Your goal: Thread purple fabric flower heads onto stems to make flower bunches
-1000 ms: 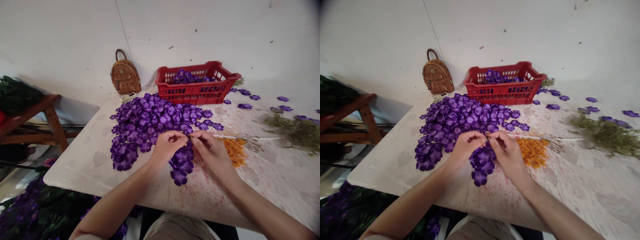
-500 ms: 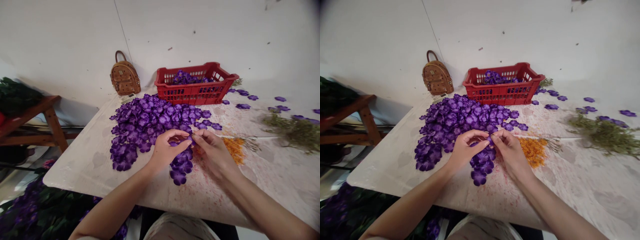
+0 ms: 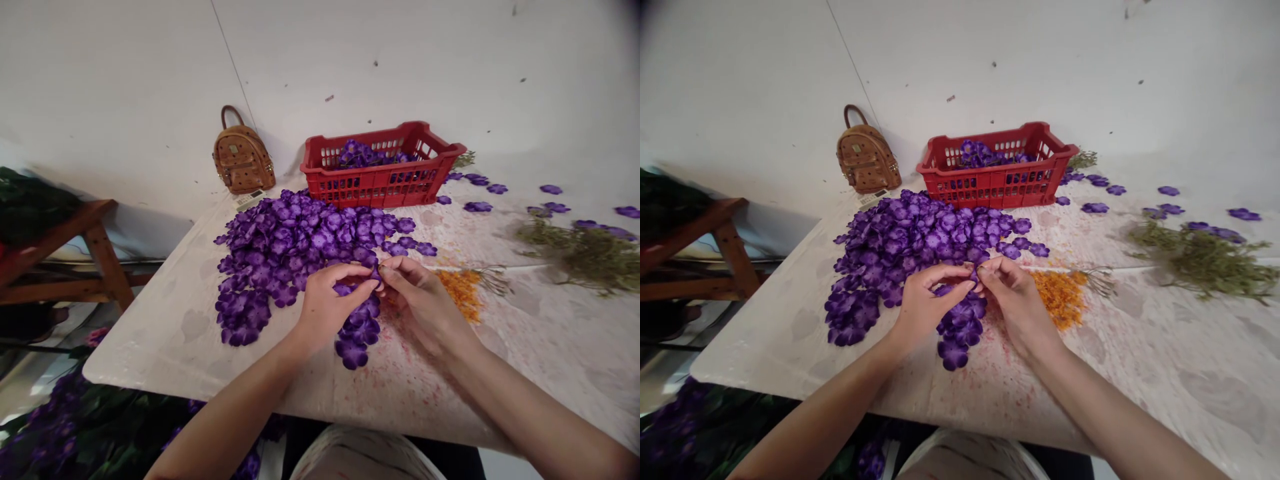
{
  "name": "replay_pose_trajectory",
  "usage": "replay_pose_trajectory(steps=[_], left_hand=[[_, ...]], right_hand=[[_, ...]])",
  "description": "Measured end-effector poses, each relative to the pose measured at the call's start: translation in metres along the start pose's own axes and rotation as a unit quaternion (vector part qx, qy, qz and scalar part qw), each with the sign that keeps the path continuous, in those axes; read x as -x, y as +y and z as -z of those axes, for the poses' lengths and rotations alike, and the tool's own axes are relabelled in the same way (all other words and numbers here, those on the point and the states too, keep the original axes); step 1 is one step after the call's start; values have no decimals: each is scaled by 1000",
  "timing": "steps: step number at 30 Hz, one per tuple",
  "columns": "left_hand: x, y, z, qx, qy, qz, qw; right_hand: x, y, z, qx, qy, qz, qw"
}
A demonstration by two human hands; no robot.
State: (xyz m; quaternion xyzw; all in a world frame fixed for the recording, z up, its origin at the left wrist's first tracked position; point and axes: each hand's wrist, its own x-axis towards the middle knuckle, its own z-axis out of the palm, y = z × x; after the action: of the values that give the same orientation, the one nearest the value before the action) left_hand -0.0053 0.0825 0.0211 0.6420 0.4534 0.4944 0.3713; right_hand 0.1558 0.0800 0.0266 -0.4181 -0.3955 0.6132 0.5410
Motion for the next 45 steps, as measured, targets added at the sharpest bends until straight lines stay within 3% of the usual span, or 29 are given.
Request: replay_pose_trajectory(steps=[9,14,18,22,28,45], left_hand=[[-2,3,0,-21,-7,14,1000],[-9,1,5,74,0,81,994],[-12,-3,7,180,-18,148,972],[-12,-5,5,252,-26,190,949],[-10,-2,4,198,-32,140,970],[-6,1,4,35,-7,60,998]], right_hand=[[0,4,0,50,8,43,998],[2,4,0,87,-17,77,993],[1,3,1,190,-21,133,973],[1,2,1,193,-47,103,975],[0,6,3,155,-34,72,985],[-2,4,3,248,-19,107,963]])
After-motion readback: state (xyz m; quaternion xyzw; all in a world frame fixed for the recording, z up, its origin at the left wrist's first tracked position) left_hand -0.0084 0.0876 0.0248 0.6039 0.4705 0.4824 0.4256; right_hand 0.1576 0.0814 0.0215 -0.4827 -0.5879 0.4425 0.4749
